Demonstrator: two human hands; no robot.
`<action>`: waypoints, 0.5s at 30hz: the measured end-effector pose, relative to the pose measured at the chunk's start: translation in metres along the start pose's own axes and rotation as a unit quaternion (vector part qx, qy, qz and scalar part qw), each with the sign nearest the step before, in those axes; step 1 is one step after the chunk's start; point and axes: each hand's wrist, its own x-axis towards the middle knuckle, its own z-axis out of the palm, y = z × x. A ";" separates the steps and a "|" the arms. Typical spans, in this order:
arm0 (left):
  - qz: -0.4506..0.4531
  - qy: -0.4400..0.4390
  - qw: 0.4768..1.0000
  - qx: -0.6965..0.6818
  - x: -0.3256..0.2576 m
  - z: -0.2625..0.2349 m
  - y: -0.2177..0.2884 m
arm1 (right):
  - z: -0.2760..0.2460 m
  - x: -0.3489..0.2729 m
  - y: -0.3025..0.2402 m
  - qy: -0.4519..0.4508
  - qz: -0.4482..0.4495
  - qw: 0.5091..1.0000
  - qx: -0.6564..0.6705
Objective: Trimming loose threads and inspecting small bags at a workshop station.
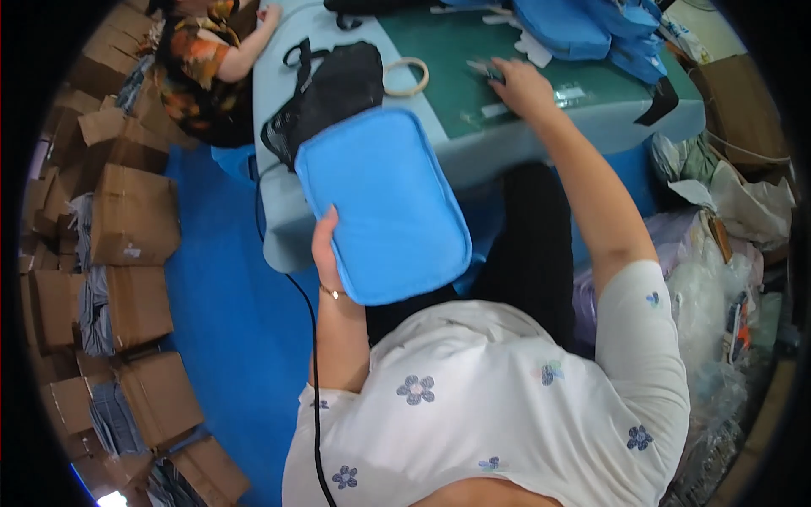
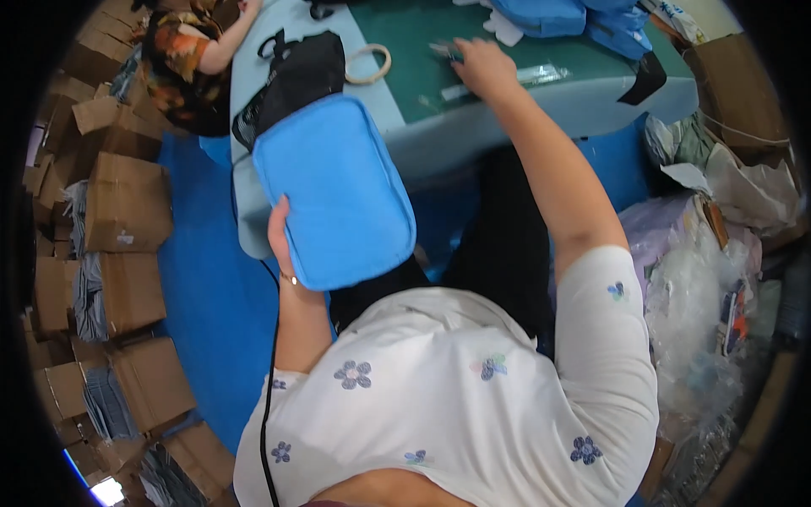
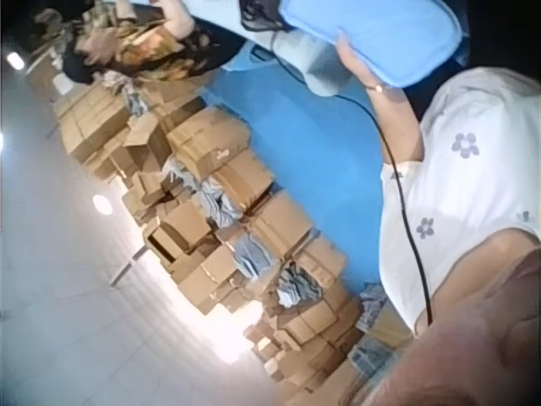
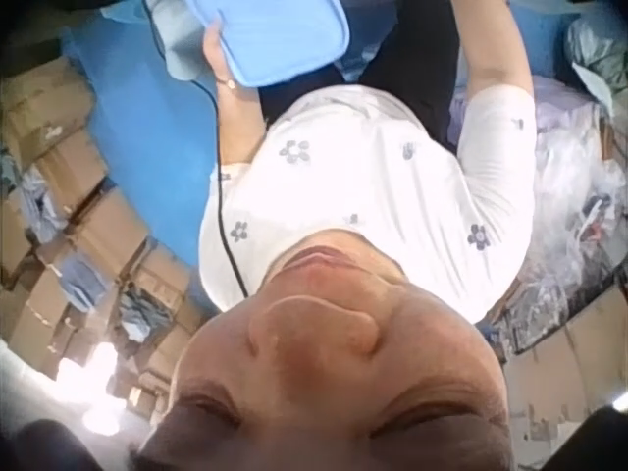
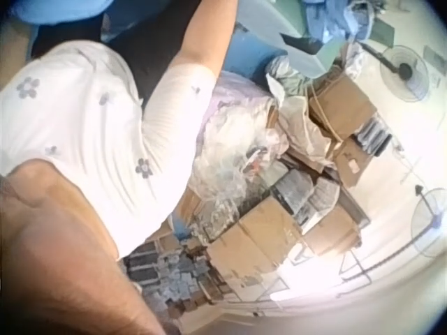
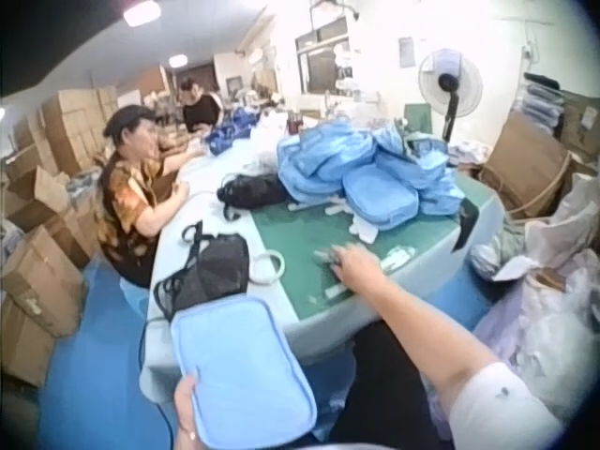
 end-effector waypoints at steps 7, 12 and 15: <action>-0.022 -0.054 0.996 -0.066 0.013 0.016 -0.001 | -0.016 -0.074 -0.070 -0.011 0.005 0.886 0.463; -0.027 -0.087 0.994 -0.061 0.023 0.034 -0.014 | -0.050 -0.165 -0.098 -0.226 0.180 0.444 0.848; 0.038 -0.070 0.996 0.047 0.029 0.043 -0.022 | -0.052 -0.181 -0.095 -0.222 0.205 0.394 0.868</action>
